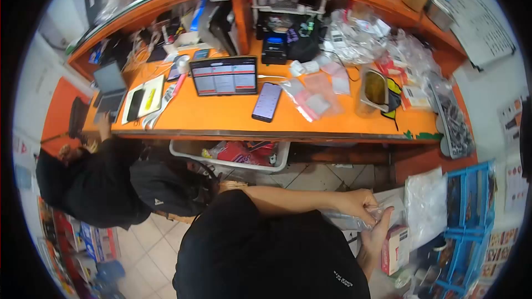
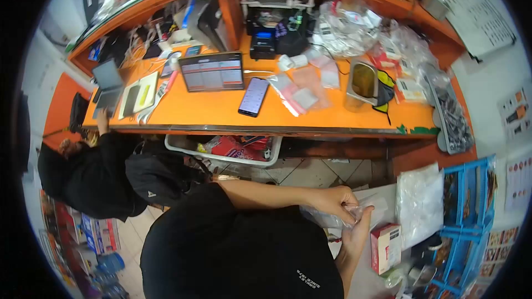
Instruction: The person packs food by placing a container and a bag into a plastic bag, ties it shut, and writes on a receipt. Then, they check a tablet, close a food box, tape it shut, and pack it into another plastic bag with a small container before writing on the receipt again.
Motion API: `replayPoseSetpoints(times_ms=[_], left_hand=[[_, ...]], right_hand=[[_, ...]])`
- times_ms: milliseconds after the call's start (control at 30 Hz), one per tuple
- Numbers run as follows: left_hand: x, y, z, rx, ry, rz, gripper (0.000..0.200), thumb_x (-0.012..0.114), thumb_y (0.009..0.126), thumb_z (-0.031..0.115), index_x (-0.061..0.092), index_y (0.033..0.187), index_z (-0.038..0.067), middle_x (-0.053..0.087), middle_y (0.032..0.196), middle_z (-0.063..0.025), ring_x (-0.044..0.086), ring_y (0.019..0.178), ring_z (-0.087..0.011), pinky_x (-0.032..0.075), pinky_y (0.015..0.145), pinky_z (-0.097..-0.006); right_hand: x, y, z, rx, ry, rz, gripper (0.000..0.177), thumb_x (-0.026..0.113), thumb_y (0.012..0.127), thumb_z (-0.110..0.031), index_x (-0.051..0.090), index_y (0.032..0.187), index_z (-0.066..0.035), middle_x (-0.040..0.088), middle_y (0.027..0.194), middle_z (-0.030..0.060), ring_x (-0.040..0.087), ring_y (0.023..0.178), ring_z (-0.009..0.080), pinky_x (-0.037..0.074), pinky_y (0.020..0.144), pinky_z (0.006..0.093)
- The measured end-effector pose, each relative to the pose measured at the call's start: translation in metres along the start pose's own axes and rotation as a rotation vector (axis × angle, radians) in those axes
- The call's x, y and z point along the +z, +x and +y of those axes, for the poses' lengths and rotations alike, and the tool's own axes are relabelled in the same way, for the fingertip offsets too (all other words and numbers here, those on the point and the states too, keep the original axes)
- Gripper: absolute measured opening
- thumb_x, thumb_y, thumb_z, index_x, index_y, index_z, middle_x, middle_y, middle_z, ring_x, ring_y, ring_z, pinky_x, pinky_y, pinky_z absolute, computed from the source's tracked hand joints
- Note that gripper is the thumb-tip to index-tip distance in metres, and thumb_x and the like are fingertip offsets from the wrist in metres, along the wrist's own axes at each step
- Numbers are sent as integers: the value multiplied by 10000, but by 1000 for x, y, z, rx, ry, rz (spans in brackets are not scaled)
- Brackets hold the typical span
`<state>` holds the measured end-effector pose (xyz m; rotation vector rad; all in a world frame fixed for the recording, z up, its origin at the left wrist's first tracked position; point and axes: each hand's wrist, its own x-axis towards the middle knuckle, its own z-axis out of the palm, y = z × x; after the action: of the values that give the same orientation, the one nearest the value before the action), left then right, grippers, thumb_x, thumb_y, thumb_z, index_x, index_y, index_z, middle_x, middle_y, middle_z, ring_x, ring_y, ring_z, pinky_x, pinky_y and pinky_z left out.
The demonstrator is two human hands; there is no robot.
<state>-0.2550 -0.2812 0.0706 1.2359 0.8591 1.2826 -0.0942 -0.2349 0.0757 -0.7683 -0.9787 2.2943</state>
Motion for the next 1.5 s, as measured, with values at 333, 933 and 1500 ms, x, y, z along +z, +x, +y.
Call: replayPoseSetpoints(times_ms=[333,933,1500], left_hand=[[-53,46,70,590,1261,215,155,622,595,148,525,699,87,527,707,-75,511,679,-279,400,607,-411],[49,71,-53,-407,-584,373,114,528,903,55,583,976,-14,640,866,-85,640,806,-172,535,760,-285],[-16,66,18,-657,45,-250,497,665,711,435,639,836,-45,606,664,-63,553,591,-180,401,517,-304]], right_hand=[[-85,-117,-63,-782,-1345,1218,220,632,837,-139,517,711,1,482,592,63,422,538,130,356,503,284],[-77,-166,8,-440,917,889,185,465,955,-275,528,913,-106,451,598,-36,416,496,95,363,470,243],[-211,-229,-20,11,74,-212,357,503,890,-251,618,708,33,460,498,13,379,410,92,341,430,257]])
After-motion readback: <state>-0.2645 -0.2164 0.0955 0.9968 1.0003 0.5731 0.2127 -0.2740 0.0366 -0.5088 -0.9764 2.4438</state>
